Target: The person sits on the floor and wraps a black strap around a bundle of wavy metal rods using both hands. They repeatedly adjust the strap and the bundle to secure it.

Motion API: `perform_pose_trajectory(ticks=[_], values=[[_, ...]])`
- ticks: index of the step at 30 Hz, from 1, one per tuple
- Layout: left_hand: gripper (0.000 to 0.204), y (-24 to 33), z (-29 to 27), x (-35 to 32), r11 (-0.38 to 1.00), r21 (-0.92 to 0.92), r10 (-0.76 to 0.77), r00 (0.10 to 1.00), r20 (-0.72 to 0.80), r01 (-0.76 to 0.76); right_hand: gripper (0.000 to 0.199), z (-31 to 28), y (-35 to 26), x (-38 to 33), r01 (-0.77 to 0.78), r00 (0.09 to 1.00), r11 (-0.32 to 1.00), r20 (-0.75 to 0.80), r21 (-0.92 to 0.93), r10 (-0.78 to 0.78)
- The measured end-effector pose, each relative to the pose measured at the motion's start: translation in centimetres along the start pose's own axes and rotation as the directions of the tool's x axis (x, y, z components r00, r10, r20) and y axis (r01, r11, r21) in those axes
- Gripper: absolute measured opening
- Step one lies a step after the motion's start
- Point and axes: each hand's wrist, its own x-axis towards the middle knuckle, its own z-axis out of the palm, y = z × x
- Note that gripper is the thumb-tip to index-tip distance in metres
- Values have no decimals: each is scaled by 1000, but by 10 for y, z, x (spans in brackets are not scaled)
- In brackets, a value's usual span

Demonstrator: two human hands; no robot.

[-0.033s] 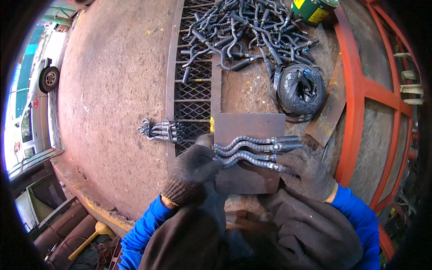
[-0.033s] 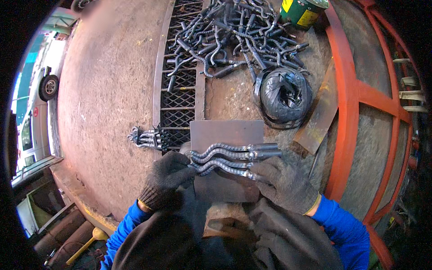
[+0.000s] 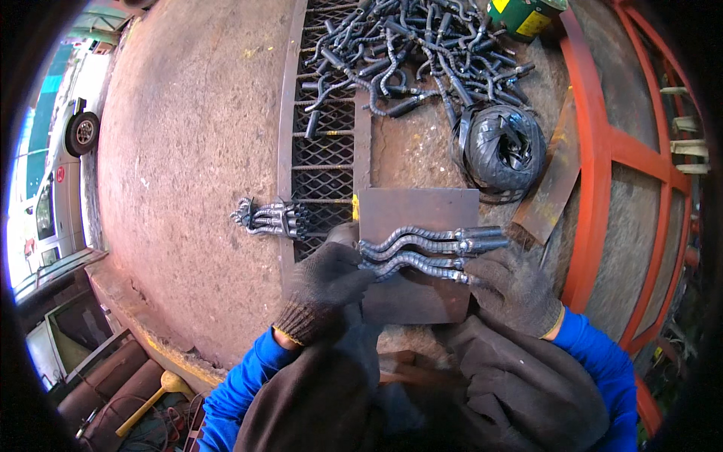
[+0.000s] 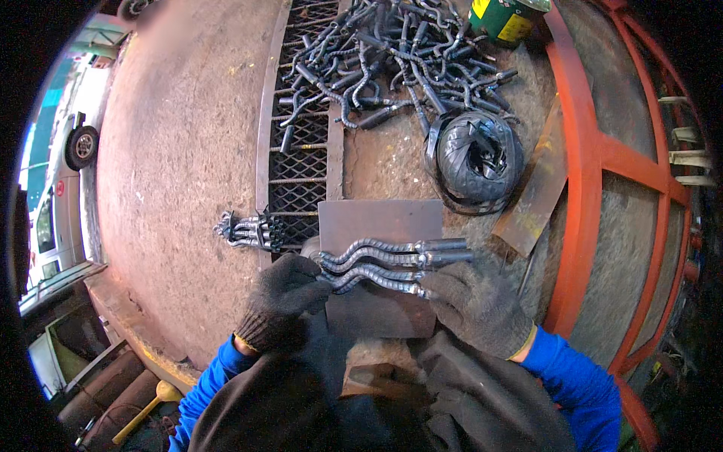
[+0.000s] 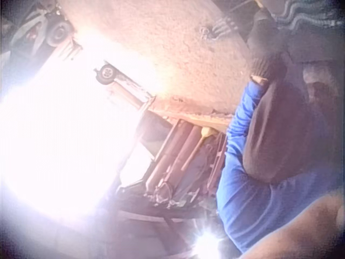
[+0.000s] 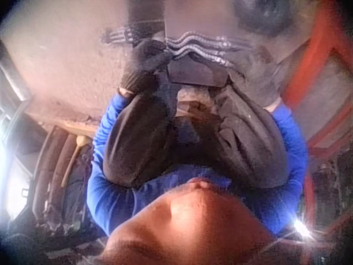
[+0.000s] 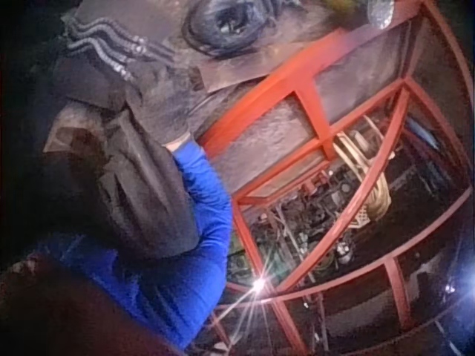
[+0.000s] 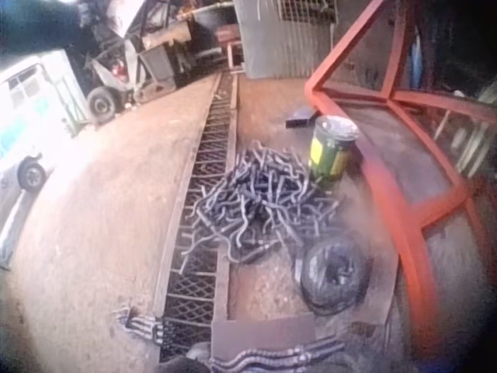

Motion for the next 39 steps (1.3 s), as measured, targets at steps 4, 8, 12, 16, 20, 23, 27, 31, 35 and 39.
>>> perform_pose_trajectory(ticks=[4,8,12,16,20,23,27,31,35,39], values=[[21,-7,8,5,949,108,303,952,-47,-297,37,5,6,-4,87,994,985,-53,-151,-96],[23,-3,8,7,943,193,280,960,-23,-271,33,6,10,-2,86,994,993,-63,-86,-91],[26,1,11,10,980,141,142,990,-21,-138,33,11,18,-5,124,985,967,-93,-222,-148],[37,-20,17,17,990,-98,98,994,-40,-101,34,11,22,-9,118,982,962,-115,-245,-150],[63,13,10,16,938,346,-7,996,-85,36,62,6,19,-8,-64,987,962,-159,-266,21],[82,0,6,13,850,511,222,967,-124,-130,87,-1,21,-6,-30,993,959,-118,-283,-4],[94,-12,2,23,637,661,446,889,105,-397,98,0,18,3,-8,997,949,65,-315,30],[87,-23,6,33,543,695,498,847,186,-472,95,8,25,8,-13,990,963,134,-269,50],[79,-23,6,42,538,652,550,809,209,-534,90,11,27,11,-3,991,967,128,-254,37],[74,-24,7,48,507,646,590,776,223,-571,87,12,28,10,19,992,970,123,-241,11]])
